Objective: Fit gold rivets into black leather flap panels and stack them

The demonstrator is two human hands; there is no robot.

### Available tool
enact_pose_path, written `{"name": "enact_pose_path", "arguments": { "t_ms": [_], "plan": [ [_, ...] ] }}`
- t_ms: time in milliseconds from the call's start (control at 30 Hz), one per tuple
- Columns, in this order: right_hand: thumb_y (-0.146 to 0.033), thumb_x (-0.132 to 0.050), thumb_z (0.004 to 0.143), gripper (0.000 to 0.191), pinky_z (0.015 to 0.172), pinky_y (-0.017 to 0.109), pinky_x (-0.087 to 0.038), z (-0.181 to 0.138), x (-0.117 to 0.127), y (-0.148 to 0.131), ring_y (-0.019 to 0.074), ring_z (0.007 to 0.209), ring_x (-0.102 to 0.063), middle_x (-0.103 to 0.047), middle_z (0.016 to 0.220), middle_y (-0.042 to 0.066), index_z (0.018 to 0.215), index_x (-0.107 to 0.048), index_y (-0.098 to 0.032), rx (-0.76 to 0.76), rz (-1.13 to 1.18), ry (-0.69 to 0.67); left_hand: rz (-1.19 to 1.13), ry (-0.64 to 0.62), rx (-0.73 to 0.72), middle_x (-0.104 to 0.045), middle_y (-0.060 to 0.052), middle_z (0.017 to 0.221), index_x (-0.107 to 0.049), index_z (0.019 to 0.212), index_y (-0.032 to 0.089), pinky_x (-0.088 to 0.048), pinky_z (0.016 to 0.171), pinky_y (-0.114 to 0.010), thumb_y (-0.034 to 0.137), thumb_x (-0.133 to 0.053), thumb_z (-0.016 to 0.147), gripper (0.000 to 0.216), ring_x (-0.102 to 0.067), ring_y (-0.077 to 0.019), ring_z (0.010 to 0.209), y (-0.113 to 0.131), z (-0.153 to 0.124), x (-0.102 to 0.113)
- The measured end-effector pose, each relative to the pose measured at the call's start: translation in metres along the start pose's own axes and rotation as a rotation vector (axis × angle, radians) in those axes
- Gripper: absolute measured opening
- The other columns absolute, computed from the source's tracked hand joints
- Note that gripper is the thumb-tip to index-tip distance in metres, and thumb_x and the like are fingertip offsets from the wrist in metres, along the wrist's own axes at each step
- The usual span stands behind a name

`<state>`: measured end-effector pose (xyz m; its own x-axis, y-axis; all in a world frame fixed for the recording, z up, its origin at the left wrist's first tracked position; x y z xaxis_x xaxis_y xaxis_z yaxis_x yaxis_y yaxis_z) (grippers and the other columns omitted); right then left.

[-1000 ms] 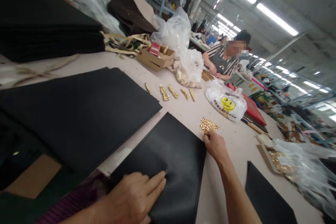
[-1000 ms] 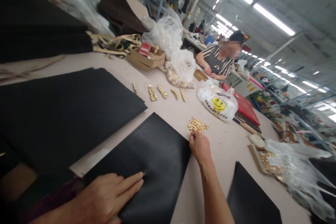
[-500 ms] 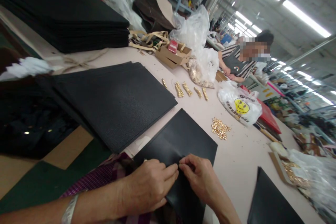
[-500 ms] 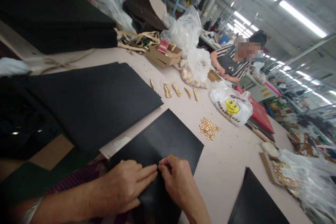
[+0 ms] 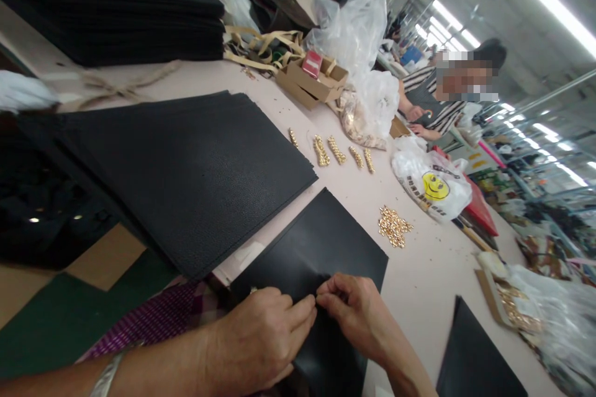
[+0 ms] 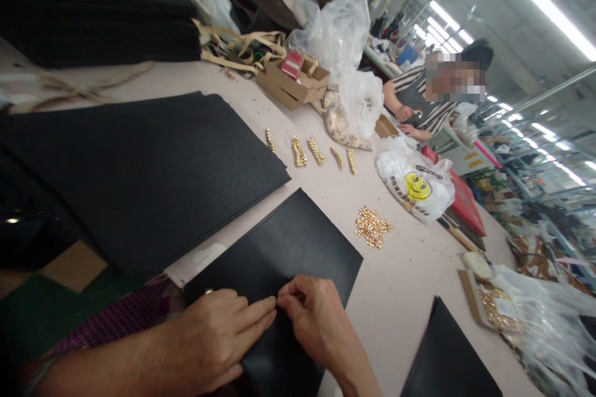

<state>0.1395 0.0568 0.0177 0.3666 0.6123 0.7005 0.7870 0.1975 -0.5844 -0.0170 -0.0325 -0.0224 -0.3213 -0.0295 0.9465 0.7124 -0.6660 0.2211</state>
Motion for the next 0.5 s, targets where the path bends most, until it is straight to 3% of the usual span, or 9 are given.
{"name": "enact_pose_path", "arguments": {
  "t_ms": [300, 400, 500],
  "plan": [
    [-0.021, -0.060, 0.079, 0.007, 0.050, 0.022, -0.035, 0.010, 0.002, 0.000, 0.0129, 0.055, -0.058, -0.064, 0.060, -0.002, 0.074, -0.064, -0.020, -0.130, -0.086, -0.029, -0.065, -0.027, -0.033, -0.062, -0.012, 0.131, -0.055, 0.130, 0.008, -0.049, 0.060, -0.036, 0.029, -0.055, 0.090, 0.045, -0.063, -0.0224, 0.081, -0.004, -0.001, -0.004],
    [-0.021, -0.062, 0.076, 0.007, 0.047, 0.022, -0.034, 0.017, 0.008, -0.006, 0.0128, 0.053, -0.057, -0.062, 0.056, -0.002, 0.069, -0.064, -0.020, -0.198, -0.088, -0.090, -0.097, -0.030, -0.003, -0.064, -0.011, 0.130, -0.055, 0.130, 0.011, -0.051, 0.064, -0.037, 0.022, -0.057, 0.084, 0.047, -0.064, -0.0231, 0.081, -0.003, -0.001, -0.006],
    [-0.022, -0.065, 0.073, 0.008, 0.046, 0.021, -0.036, 0.025, 0.011, -0.012, 0.0128, 0.051, -0.058, -0.060, 0.052, -0.003, 0.065, -0.064, -0.020, -0.262, -0.066, -0.201, -0.090, 0.052, 0.047, -0.065, -0.009, 0.129, -0.057, 0.131, 0.015, -0.051, 0.072, -0.038, 0.010, -0.055, 0.074, 0.058, -0.065, -0.0236, 0.084, -0.002, -0.007, -0.018]
  ]
}}
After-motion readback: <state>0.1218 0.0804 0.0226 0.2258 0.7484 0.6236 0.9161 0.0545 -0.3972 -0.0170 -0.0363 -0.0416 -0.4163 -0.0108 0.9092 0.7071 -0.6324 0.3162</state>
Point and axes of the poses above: each hand's wrist, its own z-axis towards the middle knuckle, its own x-axis out of the back of the hand, y = z × x, the point moved 2 cm from there along z, towards the middle knuckle
